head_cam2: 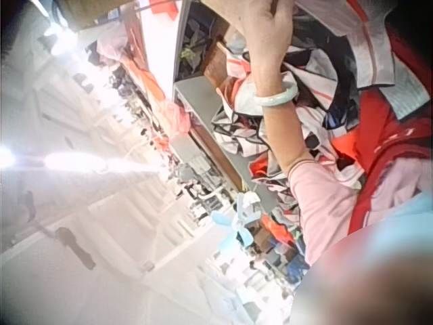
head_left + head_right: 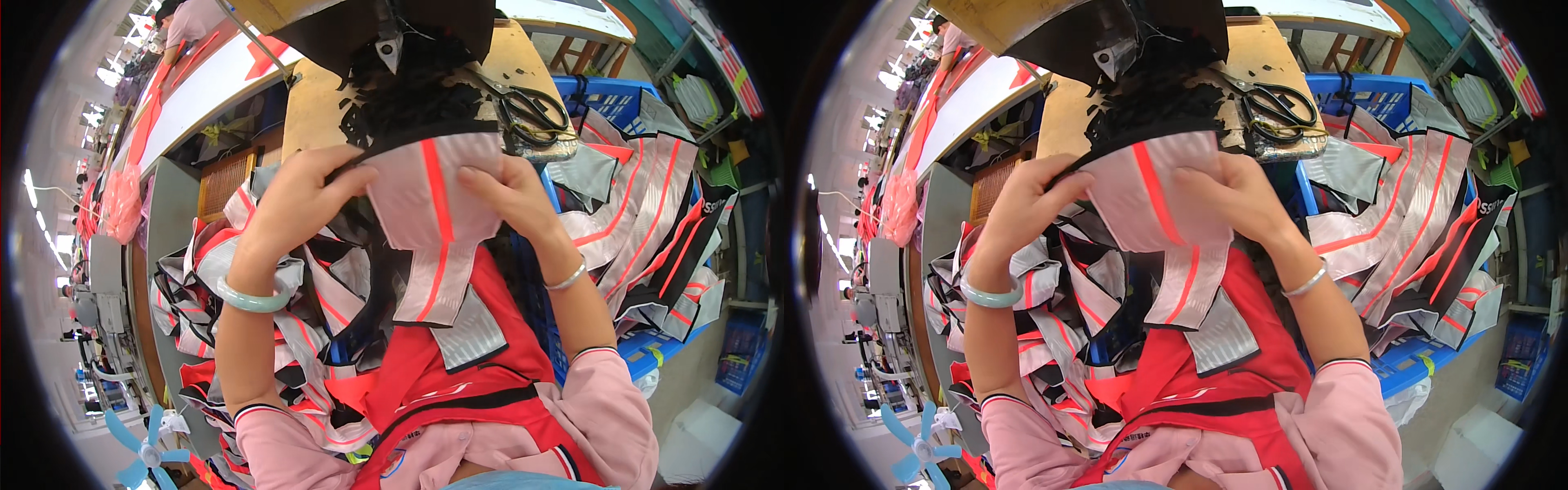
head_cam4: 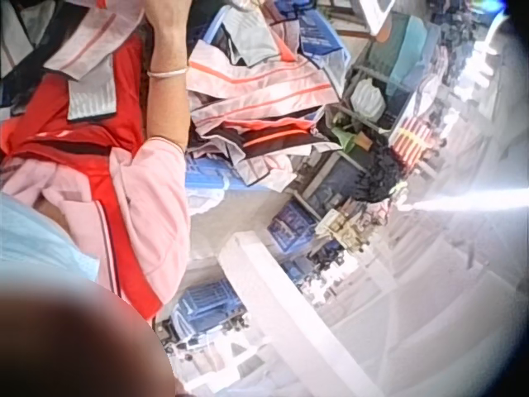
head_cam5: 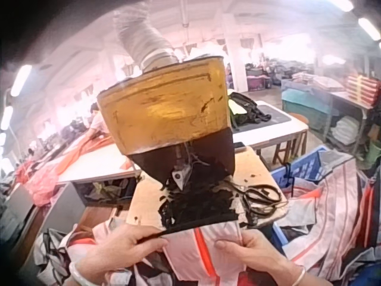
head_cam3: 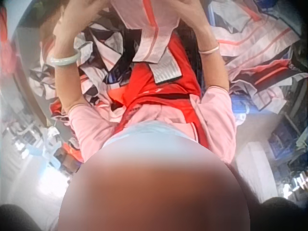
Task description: Assembling and sewing components of safety life vests in a factory setting.
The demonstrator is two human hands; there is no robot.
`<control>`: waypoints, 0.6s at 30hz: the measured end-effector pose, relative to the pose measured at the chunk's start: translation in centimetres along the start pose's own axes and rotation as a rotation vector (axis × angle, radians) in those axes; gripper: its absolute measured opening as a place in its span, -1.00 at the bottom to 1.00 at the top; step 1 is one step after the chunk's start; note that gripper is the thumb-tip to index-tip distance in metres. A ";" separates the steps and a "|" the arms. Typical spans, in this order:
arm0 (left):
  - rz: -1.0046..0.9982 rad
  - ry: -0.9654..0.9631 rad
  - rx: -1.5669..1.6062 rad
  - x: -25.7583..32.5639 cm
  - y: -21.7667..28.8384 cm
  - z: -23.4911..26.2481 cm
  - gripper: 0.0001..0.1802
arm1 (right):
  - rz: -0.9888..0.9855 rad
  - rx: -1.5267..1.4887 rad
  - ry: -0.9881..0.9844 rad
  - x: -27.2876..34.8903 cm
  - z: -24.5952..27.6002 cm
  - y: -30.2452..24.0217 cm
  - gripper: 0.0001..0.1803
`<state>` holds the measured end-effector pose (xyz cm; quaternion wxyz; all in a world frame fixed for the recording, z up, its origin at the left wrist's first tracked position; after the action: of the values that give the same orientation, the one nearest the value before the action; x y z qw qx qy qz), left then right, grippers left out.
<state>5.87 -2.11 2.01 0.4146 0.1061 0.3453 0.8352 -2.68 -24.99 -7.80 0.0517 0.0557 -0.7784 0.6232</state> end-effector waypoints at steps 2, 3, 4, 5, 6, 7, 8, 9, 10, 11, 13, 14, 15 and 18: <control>0.150 0.079 0.432 1.4 -1.3 -1.5 -0.71 | -0.005 -0.037 0.015 1.2 0.6 0.3 -0.77; 0.145 0.081 0.433 1.4 -1.4 -2.3 -0.71 | -0.002 -0.030 0.030 1.5 0.9 0.6 -0.77; 0.170 0.120 0.553 1.4 -1.4 -3.0 -0.71 | 0.000 -0.023 0.045 1.7 1.1 0.8 -0.77; 0.194 0.157 0.676 1.1 -1.2 -3.7 -0.71 | 0.002 -0.018 0.049 1.8 1.3 0.9 -0.77; 0.225 0.189 0.719 0.7 -0.7 -4.3 -0.71 | 0.001 -0.070 0.046 1.9 1.5 0.9 -0.76; 0.219 0.189 0.723 0.1 -0.7 -4.8 -0.71 | 0.000 -0.123 0.042 1.9 1.6 0.9 -0.75; 0.228 0.211 0.703 -0.6 -1.0 -5.2 -0.71 | 0.003 -0.117 0.043 1.8 1.5 0.7 -0.75; 0.237 0.234 0.684 -1.3 -1.1 -5.6 -0.71 | 0.009 -0.143 0.090 1.6 1.4 0.5 -0.73; 0.238 0.318 0.761 -1.9 -1.0 -5.8 -0.73 | 0.016 -0.169 0.136 1.4 1.4 0.3 -0.72; 0.233 0.322 0.763 -2.3 -1.3 -5.8 -0.73 | 0.019 -0.164 0.134 1.1 1.5 0.0 -0.72; 0.075 0.542 0.616 -3.1 -2.5 -5.9 -0.75 | -0.006 -0.136 0.166 0.3 1.8 -0.4 -0.62; 0.046 0.576 0.578 -3.4 -2.9 -5.8 -0.76 | -0.007 -0.135 0.166 -0.1 1.9 -0.4 -0.62; 0.046 0.577 0.579 -3.7 -3.3 -5.6 -0.76 | 0.004 -0.137 0.186 -0.6 1.8 -0.4 -0.65; 0.068 0.650 0.473 -4.6 -3.7 -4.9 -0.80 | 0.002 -0.133 0.205 -1.7 2.1 -0.6 -0.67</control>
<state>8.80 -6.45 -3.56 0.2200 -0.0598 0.6375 0.7360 -0.97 -27.18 -7.97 0.1341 -0.0127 -0.8085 0.5728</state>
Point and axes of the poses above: each hand's wrist, its own x-axis away from the middle knuckle, its own z-axis out of the back of the hand, y = z × x, the point moved 1 cm from there along -x, towards the middle knuckle, and after that the axes turned 9 degrees about -z, right-handed, at the moved point
